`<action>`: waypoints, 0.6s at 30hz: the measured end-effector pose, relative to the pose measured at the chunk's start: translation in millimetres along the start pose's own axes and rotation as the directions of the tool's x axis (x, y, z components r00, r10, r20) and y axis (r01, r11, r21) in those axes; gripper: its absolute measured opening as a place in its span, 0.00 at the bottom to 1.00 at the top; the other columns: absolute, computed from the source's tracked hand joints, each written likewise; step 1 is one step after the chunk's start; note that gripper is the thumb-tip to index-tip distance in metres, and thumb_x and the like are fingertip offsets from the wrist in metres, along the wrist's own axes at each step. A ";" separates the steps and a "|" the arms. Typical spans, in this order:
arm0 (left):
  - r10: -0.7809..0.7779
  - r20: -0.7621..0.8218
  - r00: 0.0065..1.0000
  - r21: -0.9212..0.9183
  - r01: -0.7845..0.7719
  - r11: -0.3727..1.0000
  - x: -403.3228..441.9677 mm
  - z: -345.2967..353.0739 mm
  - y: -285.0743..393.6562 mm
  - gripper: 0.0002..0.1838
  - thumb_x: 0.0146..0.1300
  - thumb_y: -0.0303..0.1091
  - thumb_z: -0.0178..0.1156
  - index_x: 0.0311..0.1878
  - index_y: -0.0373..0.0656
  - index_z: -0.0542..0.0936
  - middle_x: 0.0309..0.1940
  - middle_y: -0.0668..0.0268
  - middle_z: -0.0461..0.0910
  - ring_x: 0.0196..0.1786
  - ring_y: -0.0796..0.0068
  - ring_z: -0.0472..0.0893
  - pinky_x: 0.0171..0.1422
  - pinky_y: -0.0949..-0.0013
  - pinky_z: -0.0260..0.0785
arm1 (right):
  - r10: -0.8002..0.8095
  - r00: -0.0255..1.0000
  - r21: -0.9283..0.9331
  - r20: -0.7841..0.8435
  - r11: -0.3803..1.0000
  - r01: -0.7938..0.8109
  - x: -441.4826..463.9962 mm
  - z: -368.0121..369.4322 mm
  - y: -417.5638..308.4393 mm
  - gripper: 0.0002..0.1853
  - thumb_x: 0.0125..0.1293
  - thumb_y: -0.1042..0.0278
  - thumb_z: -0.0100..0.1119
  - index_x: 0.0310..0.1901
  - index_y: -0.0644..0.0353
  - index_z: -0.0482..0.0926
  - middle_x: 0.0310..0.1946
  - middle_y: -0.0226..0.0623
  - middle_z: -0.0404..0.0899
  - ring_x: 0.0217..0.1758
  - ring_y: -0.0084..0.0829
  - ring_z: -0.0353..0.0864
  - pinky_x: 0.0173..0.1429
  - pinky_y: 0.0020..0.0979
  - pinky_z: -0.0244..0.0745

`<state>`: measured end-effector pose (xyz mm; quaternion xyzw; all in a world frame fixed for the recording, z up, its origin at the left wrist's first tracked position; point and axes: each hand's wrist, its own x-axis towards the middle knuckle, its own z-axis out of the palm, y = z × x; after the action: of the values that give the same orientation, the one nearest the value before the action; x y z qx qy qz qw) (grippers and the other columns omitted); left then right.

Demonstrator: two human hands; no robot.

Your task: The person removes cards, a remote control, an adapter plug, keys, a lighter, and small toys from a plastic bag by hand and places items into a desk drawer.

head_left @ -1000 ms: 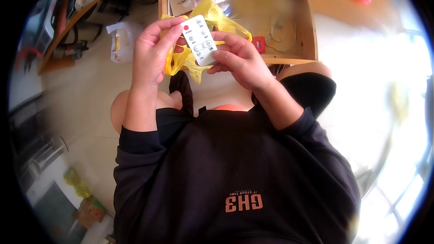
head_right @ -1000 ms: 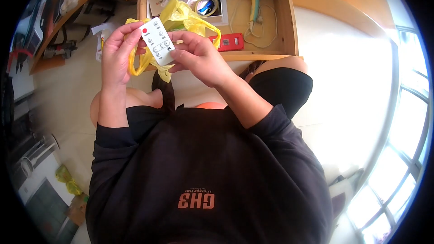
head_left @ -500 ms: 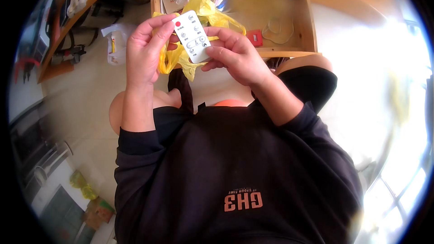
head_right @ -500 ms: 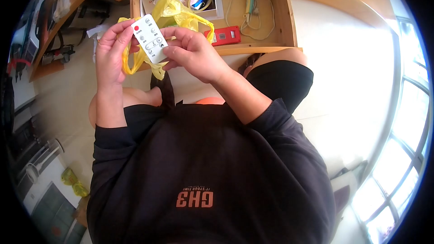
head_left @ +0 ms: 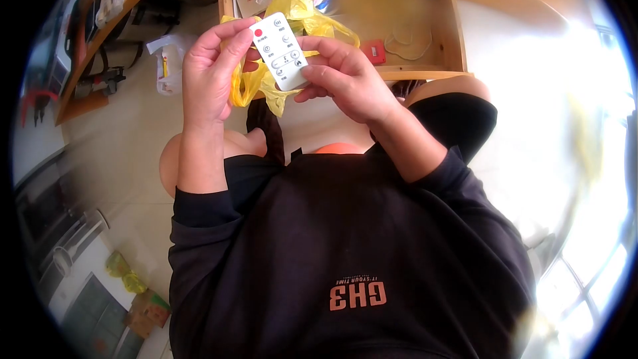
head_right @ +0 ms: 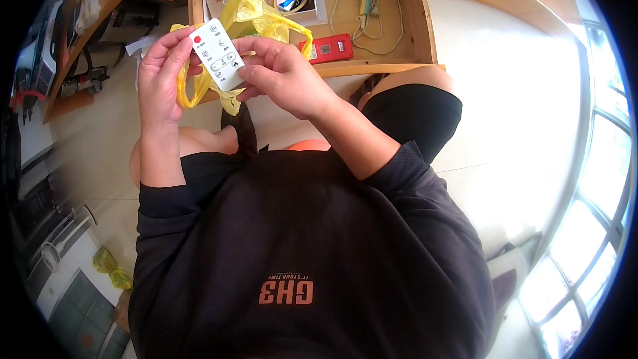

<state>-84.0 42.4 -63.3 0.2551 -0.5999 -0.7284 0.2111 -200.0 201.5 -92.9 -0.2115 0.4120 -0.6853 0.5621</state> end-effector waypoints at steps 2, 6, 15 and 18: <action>0.000 0.000 1.000 -0.002 0.000 1.000 -0.4 0.7 0.2 0.09 0.62 0.29 0.59 0.45 0.40 0.79 0.36 0.67 0.81 0.34 0.84 0.79 0.37 0.81 0.73 | 0.003 1.000 0.003 0.000 1.000 -0.003 -0.3 -0.1 0.2 0.19 0.66 0.75 0.46 0.59 0.65 0.66 0.44 0.39 0.77 0.41 0.24 0.80 0.47 0.28 0.79; -0.002 0.003 1.000 0.000 0.002 1.000 0.2 0.1 0.1 0.09 0.62 0.29 0.59 0.45 0.40 0.79 0.36 0.67 0.81 0.34 0.84 0.79 0.36 0.81 0.73 | -0.015 1.000 0.028 -0.009 1.000 0.015 0.4 1.1 0.1 0.18 0.65 0.77 0.45 0.57 0.67 0.67 0.41 0.37 0.78 0.42 0.23 0.79 0.44 0.26 0.80; -0.006 0.007 1.000 0.000 0.006 1.000 1.0 -0.9 -0.7 0.09 0.62 0.30 0.59 0.45 0.40 0.79 0.36 0.67 0.81 0.33 0.84 0.79 0.36 0.81 0.73 | -0.017 1.000 0.025 -0.006 1.000 0.017 0.6 1.0 0.3 0.18 0.65 0.76 0.46 0.57 0.67 0.67 0.41 0.37 0.78 0.43 0.23 0.79 0.44 0.27 0.80; -0.007 0.005 1.000 0.000 0.007 1.000 0.9 -0.5 -0.2 0.09 0.62 0.30 0.59 0.45 0.41 0.79 0.36 0.67 0.81 0.33 0.84 0.79 0.37 0.81 0.73 | -0.014 1.000 0.021 -0.007 1.000 0.014 0.4 1.0 -0.2 0.18 0.65 0.76 0.46 0.57 0.67 0.67 0.41 0.37 0.78 0.43 0.23 0.79 0.44 0.27 0.80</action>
<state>-84.4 41.5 -63.7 0.2555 -0.5995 -0.7297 0.2071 -199.4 200.8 -92.2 -0.2061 0.4053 -0.6942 0.5580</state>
